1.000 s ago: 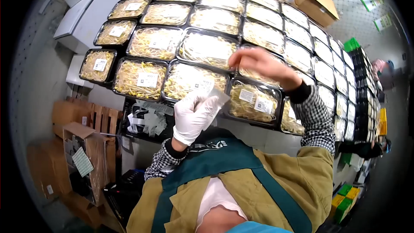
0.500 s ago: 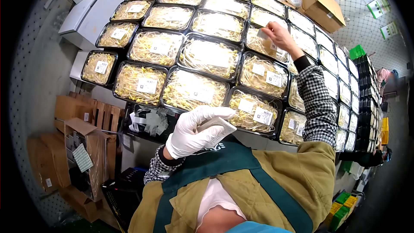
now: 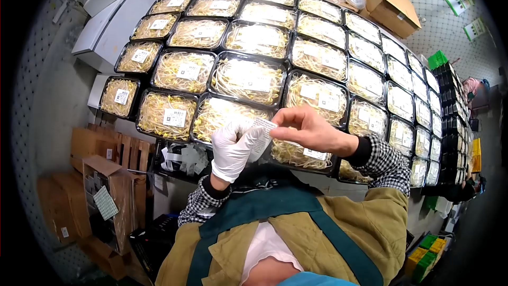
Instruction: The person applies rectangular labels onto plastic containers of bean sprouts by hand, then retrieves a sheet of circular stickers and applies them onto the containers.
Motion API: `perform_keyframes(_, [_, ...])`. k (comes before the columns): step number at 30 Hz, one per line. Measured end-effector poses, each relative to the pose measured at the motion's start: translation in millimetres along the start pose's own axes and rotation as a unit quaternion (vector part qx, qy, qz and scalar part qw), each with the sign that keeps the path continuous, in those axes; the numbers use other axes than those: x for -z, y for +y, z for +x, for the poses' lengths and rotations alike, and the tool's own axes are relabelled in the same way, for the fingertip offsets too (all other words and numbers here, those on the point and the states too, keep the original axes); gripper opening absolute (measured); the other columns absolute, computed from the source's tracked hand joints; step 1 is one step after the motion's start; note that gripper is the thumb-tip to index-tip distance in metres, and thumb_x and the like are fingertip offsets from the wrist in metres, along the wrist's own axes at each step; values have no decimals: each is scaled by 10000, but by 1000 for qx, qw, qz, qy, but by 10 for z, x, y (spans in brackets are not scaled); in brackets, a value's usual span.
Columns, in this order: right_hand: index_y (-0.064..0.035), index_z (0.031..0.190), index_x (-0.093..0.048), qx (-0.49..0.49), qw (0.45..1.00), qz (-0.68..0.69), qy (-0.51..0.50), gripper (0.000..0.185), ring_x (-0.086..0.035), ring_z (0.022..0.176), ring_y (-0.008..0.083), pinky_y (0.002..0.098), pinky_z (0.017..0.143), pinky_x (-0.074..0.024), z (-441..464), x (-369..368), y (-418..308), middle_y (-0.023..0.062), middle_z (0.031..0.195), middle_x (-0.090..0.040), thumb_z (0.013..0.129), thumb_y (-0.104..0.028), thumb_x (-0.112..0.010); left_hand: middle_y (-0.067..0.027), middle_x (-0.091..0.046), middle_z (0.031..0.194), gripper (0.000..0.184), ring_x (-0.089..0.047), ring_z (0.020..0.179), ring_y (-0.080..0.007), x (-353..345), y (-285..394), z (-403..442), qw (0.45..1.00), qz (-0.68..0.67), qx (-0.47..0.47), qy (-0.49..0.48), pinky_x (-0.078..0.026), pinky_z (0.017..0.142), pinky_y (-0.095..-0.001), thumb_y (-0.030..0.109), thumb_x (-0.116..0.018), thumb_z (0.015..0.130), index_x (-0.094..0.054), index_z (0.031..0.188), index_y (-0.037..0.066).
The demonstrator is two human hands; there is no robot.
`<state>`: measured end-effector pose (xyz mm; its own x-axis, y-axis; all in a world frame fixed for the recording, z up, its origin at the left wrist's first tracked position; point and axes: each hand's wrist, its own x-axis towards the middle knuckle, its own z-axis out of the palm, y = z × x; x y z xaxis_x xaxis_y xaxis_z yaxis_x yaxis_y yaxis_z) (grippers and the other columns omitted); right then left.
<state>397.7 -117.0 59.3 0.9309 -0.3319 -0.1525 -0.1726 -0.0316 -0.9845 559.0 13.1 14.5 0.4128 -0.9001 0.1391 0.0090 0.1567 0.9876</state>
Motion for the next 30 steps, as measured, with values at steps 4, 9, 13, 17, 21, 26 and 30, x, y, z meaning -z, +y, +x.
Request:
perform_keyframes(4, [-42,951,-649,96,973,-128,165,172,-575,779,84,222,688,-465,254,673,251,30,870,-650,936,-192,-566,-21,-661,746,99,-575,657,-43,2,198,67,977,-30,136,-164,-457,576,-199,97,-662,866,-672,868,-2])
perform_keyframes(9, [-17,876,-629,-1,786,-472,400,379,-599,646,220,336,597,-448,826,2517,578,122,758,-654,931,-376,-518,-79,-667,811,159,-616,668,-127,207,477,-21,956,-118,-32,-267,-475,602,-229,60,-650,855,-661,981,-35])
perform_keyframes(13, [-45,847,-649,-126,682,-592,411,509,-640,796,352,431,675,-486,1125,2609,829,178,832,-664,875,-530,-499,-91,-642,889,207,-625,771,-129,200,655,-74,986,-48,6,-161,-465,663,-233,39,-669,837,-654,1031,-31])
perform_keyframes(17, [13,925,-550,-132,656,-629,396,531,-645,796,359,438,645,-500,1133,2607,879,209,860,-654,890,-512,-485,-57,-604,834,143,-581,684,-94,199,422,-76,987,-73,-5,-146,-442,608,-217,12,-640,850,-652,990,-17])
perform_keyframes(21, [-26,971,-540,-41,688,-622,371,297,-642,705,272,376,593,-506,1006,2522,806,160,820,-648,959,-312,-460,-47,-593,857,124,-572,717,-88,58,402,-9,993,-48,30,-107,-446,616,-207,66,-650,866,-654,974,5])
perform_keyframes(26, [-55,1104,-593,87,984,-108,-115,213,-599,913,115,262,826,-482,445,740,-46,51,1023,-639,914,-153,-585,-57,-535,612,253,-492,547,-121,-90,54,156,984,160,-61,44,-381,504,-271,191,-680,863,-584,717,7])
perform_keyframes(30, [-78,1044,-641,133,985,-104,-26,209,-600,802,92,247,714,-489,310,575,140,31,931,-669,903,-228,-606,-10,-551,588,196,-474,510,-67,-129,87,185,993,71,91,-18,-369,465,-233,156,-679,865,-626,762,-2])
